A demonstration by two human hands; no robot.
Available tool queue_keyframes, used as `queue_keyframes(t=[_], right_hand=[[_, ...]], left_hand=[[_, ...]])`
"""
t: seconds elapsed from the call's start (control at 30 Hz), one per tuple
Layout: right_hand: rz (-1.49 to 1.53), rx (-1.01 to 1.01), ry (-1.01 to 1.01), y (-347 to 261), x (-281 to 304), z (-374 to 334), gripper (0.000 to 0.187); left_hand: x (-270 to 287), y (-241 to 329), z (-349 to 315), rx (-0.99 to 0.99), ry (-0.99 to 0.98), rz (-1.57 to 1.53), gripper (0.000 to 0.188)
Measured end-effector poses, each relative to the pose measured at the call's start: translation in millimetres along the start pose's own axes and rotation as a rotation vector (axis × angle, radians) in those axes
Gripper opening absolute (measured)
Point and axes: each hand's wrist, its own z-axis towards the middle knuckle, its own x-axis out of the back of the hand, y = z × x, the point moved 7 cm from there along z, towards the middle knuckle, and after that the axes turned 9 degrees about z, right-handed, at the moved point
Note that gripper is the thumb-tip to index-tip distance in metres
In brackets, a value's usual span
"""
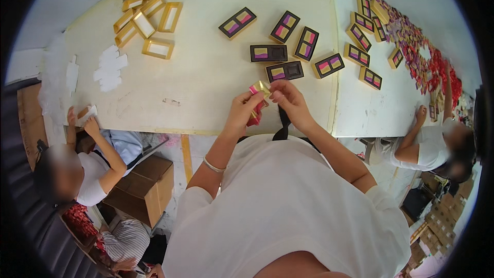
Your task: The person assembles small rectangular decorative items by placing colored inserts into black frames and attaching red ribbons. The person repeatedly picks up frames, inserts colored pieces, and ties ribbons, then places the finished items on the table.
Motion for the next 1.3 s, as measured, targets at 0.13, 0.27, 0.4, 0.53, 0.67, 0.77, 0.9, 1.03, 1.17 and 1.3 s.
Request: queue_keyframes(t=[0.13,0.27,0.4,0.53,0.67,0.77,0.9,1.03,1.17,1.3], right_hand=[[-0.273,0.169,0.057,-11.3,-5.8,-1.0,0.021],[-0.136,0.106,0.096,3.5,15.8,18.3,0.018],[0.009,0.081,0.029,4.0,23.2,27.9,0.021],[-0.371,0.201,-0.053,-15.3,22.9,32.1,0.028],[-0.327,0.113,-0.073,-11.2,40.2,41.0,0.031],[-0.295,0.059,-0.095,-7.1,47.4,50.1,0.028],[-0.229,0.001,-0.088,6.4,56.7,59.3,0.024],[-0.225,0.016,0.03,12.6,73.7,72.2,0.022],[-0.926,0.476,-0.007,-7.3,77.4,98.4,0.025],[-1.099,0.562,-0.11,5.2,74.5,106.9,0.022]], left_hand=[[1.3,-13.1,12.5,0.029,-0.025,-0.035,0.033],[-11.1,-9.9,23.2,0.134,-0.096,0.107,0.038],[-12.1,-10.0,43.0,0.117,-0.117,0.216,0.04],[-25.5,-7.4,52.0,0.148,-0.171,0.181,0.043],[-34.4,-7.4,65.1,0.144,-0.282,0.25,0.046],[-37.7,-3.8,75.3,0.078,-0.333,0.292,0.048],[-38.5,-1.0,86.8,0.119,-0.377,0.265,0.05],[-38.9,13.1,82.3,0.188,-0.371,0.218,0.052],[14.9,8.0,99.1,0.156,-0.146,0.347,0.045],[41.6,30.3,100.9,0.088,0.029,0.375,0.038]])
